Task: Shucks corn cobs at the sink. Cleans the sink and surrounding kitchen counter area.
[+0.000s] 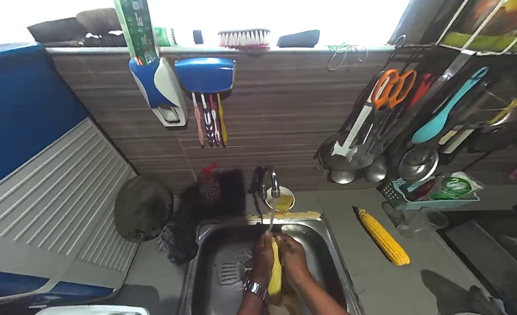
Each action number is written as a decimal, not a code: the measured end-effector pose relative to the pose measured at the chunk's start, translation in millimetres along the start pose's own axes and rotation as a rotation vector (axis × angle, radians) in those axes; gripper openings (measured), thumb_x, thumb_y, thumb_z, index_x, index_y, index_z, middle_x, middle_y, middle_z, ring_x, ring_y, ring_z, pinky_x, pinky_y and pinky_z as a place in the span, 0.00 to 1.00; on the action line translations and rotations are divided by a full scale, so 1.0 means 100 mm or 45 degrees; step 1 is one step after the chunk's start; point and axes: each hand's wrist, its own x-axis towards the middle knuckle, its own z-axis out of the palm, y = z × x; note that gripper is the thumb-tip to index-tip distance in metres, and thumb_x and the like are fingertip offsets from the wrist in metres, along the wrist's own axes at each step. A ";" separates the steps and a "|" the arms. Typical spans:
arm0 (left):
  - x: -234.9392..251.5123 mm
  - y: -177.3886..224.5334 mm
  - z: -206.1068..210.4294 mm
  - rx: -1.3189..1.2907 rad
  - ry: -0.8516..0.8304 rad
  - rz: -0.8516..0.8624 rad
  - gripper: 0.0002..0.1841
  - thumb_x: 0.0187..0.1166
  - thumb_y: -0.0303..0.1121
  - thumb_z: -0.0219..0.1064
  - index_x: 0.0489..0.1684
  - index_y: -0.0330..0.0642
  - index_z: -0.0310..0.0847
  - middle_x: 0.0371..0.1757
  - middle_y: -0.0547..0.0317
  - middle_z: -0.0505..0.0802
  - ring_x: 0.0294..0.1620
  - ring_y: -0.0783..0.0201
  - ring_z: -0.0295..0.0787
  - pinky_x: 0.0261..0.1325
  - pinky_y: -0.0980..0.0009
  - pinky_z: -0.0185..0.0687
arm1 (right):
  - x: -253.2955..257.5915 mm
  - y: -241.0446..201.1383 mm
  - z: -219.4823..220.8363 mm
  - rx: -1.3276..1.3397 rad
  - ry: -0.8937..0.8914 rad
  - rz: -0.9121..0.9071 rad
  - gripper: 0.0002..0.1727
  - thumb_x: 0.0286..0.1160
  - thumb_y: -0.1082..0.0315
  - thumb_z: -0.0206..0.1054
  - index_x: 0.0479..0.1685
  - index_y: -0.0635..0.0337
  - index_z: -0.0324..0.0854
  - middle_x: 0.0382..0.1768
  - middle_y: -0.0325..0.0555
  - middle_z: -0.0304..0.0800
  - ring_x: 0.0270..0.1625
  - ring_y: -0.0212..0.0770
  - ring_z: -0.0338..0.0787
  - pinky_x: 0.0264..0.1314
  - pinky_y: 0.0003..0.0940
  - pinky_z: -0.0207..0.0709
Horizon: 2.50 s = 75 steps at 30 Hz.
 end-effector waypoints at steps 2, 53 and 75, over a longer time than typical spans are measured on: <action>-0.03 -0.05 0.01 0.056 0.037 0.022 0.23 0.93 0.43 0.52 0.51 0.32 0.88 0.46 0.43 0.92 0.52 0.54 0.89 0.63 0.54 0.82 | 0.01 0.07 -0.01 -0.221 0.042 -0.060 0.13 0.86 0.63 0.63 0.48 0.59 0.92 0.48 0.44 0.96 0.52 0.36 0.93 0.63 0.39 0.86; -0.29 -0.05 -0.05 -0.086 -0.052 0.159 0.20 0.90 0.42 0.58 0.61 0.35 0.87 0.60 0.47 0.92 0.64 0.60 0.88 0.73 0.59 0.80 | -0.05 -0.01 -0.18 -0.169 -0.215 -0.022 0.22 0.90 0.55 0.57 0.69 0.59 0.85 0.64 0.48 0.91 0.61 0.36 0.90 0.69 0.36 0.83; -0.31 0.15 -0.08 0.091 -0.064 0.208 0.33 0.83 0.51 0.65 0.79 0.34 0.73 0.71 0.40 0.85 0.73 0.55 0.82 0.78 0.57 0.76 | 0.07 -0.19 0.04 -0.041 0.180 0.063 0.16 0.91 0.60 0.56 0.49 0.64 0.84 0.38 0.49 0.90 0.42 0.41 0.90 0.51 0.44 0.86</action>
